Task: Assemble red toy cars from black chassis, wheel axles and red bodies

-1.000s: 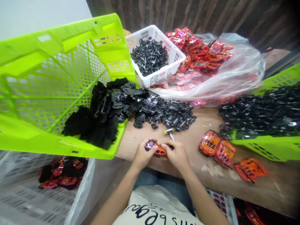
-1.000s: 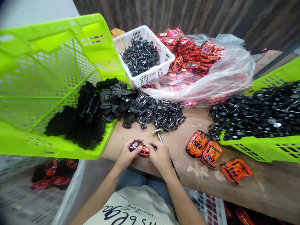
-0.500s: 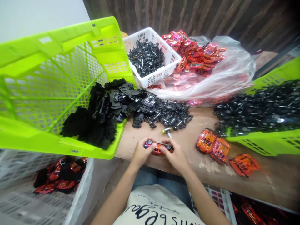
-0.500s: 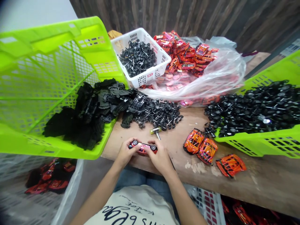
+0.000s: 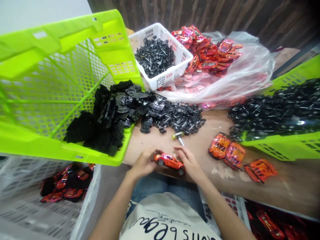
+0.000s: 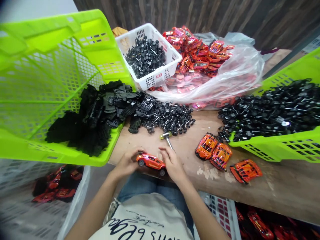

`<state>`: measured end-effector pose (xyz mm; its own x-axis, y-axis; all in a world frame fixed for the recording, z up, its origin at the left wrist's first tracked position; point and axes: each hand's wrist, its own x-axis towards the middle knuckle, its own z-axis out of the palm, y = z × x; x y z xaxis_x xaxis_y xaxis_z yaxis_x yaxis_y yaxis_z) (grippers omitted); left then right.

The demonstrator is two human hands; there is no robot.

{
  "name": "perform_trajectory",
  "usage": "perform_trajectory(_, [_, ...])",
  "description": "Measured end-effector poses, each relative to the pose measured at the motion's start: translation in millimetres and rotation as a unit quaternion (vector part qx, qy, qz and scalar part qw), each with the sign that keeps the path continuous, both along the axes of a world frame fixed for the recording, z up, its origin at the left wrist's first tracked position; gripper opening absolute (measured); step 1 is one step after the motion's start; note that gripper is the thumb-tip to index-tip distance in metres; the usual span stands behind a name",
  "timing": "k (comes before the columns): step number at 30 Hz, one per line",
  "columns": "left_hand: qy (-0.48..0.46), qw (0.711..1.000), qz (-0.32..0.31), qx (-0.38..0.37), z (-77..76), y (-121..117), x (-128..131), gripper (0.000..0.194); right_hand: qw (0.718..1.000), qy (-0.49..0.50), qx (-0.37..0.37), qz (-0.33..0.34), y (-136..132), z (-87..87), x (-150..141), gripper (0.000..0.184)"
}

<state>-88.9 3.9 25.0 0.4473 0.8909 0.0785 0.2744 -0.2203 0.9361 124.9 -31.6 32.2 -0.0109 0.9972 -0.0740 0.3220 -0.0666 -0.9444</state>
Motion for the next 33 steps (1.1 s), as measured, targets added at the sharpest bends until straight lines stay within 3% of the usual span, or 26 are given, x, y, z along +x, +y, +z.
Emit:
perform_trajectory(2, [0.049,0.997,0.058,0.009,-5.0,2.2,3.7,0.041,0.988,-0.108,0.103,0.046,-7.5,2.5,-2.5,0.028])
perform_trajectory(4, [0.037,0.996,0.075,0.013,-10.8,3.6,7.8,0.054,0.967,-0.177,0.162,0.092,-14.6,3.2,-8.1,0.027])
perform_trajectory(6, [-0.016,0.998,0.053,0.012,-17.2,4.6,11.4,0.042,0.958,-0.199,0.191,0.084,-18.3,1.1,-16.1,0.024])
perform_trajectory(9, [-0.077,0.996,0.042,0.019,-25.9,6.6,15.6,0.013,0.966,-0.180,0.184,0.020,-17.6,-3.6,-27.0,0.023])
perform_trajectory(11, [-0.094,0.994,0.053,0.024,-27.8,7.1,17.8,0.012,0.972,-0.165,0.166,-0.016,-15.5,-4.4,-29.8,0.024])
perform_trajectory(14, [-0.081,0.994,0.061,0.028,-20.7,1.8,21.3,0.011,0.979,-0.153,0.135,-0.022,-11.2,-2.4,-26.0,0.015])
perform_trajectory(16, [-0.066,0.994,0.075,0.034,-11.1,-6.9,25.2,0.010,0.969,-0.199,0.139,-0.037,-5.1,-1.9,-22.1,0.015])
perform_trajectory(19, [-0.049,0.990,0.128,0.040,2.3,-21.8,33.3,0.010,0.920,-0.333,0.196,-0.068,10.0,-5.2,-21.4,0.042])
perform_trajectory(21, [-0.042,0.983,0.177,0.030,7.0,-26.8,38.3,0.011,0.897,-0.383,0.211,-0.064,19.6,-7.9,-24.1,0.051])
perform_trajectory(25, [-0.023,0.979,0.203,-0.020,4.2,-16.2,41.3,0.014,0.897,-0.401,0.170,-0.070,17.0,-8.2,-19.1,0.048])
perform_trajectory(30, [0.081,0.978,0.193,0.000,-8.5,10.1,38.4,0.016,0.863,-0.486,0.041,-0.130,-35.2,-6.3,18.1,0.041])
perform_trajectory(33, [0.095,0.977,0.188,0.007,-15.0,17.6,40.0,0.016,0.921,-0.366,-0.019,-0.130,-75.3,-4.2,32.0,0.037])
